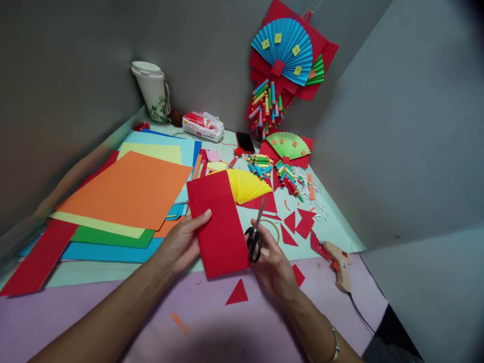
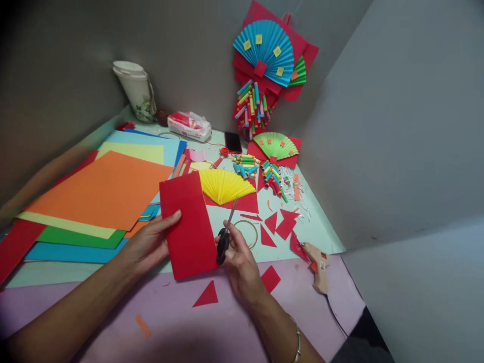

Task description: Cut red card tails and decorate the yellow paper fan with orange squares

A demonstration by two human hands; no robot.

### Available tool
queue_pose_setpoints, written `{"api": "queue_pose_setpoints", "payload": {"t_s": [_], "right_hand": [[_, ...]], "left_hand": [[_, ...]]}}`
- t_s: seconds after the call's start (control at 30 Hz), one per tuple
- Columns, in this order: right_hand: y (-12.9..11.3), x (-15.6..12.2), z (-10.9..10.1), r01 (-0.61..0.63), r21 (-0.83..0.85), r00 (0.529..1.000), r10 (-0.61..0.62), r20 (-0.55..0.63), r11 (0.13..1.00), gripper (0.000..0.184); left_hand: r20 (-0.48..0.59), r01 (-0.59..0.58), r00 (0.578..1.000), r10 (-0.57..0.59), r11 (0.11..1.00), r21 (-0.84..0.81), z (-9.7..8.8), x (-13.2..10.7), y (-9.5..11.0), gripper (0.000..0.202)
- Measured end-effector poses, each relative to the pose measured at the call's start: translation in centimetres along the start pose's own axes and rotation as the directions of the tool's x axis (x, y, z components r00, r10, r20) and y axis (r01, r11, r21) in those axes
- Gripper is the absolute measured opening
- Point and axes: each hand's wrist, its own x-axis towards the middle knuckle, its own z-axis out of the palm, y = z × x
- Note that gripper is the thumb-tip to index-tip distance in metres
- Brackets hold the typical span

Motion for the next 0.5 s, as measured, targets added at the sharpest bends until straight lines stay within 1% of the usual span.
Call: {"api": "queue_pose_setpoints", "payload": {"t_s": [0.1, 0.2, 0.27, 0.33, 0.4, 0.43, 0.47, 0.5], "right_hand": [[0.9, -0.4, 0.9, 0.008, -0.144, 0.999, -0.016, -0.050, 0.990, 0.064], [1.3, -0.4, 1.8, 0.016, -0.228, 0.989, -0.049, -0.139, 0.974, 0.058], [0.9, 0.0, 1.8, 0.031, -0.279, 0.983, -0.080, -0.166, 0.960, 0.056], [-0.2, 0.7, 1.0, 0.037, -0.376, 0.975, -0.116, -0.191, 0.926, 0.056], [-1.8, 1.6, -0.7, 0.021, -0.505, 0.951, -0.173, -0.256, 0.863, 0.054], [-2.7, 2.1, -1.7, 0.010, -0.586, 0.930, -0.223, -0.292, 0.810, 0.052], [-3.5, 2.4, -2.7, 0.001, -0.660, 0.891, -0.300, -0.341, 0.752, 0.052], [-4.2, 2.6, -3.5, 0.008, -0.707, 0.860, -0.365, -0.355, 0.707, 0.052]], "left_hand": [[0.004, -0.009, 1.000, 0.009, 1.000, 0.020, 0.5, -0.5, -1.0, 0.035], [0.027, 0.045, 0.999, -0.046, 0.998, 0.041, 0.9, -1.1, -2.0, 0.040], [0.042, 0.086, 0.995, -0.088, 0.994, 0.061, 1.1, -1.4, -2.5, 0.041], [0.031, 0.082, 0.996, -0.084, 0.995, 0.062, 1.2, -1.5, -2.7, 0.040], [-0.009, 0.031, 0.999, -0.031, 0.998, 0.047, 1.1, -1.4, -2.4, 0.038], [-0.032, -0.007, 0.999, 0.009, 0.999, 0.037, 1.1, -1.2, -2.0, 0.038], [-0.061, -0.050, 0.997, 0.051, 0.998, 0.028, 1.0, -1.1, -1.5, 0.039], [-0.071, -0.081, 0.994, 0.082, 0.997, 0.017, 0.9, -0.9, -1.1, 0.040]]}}
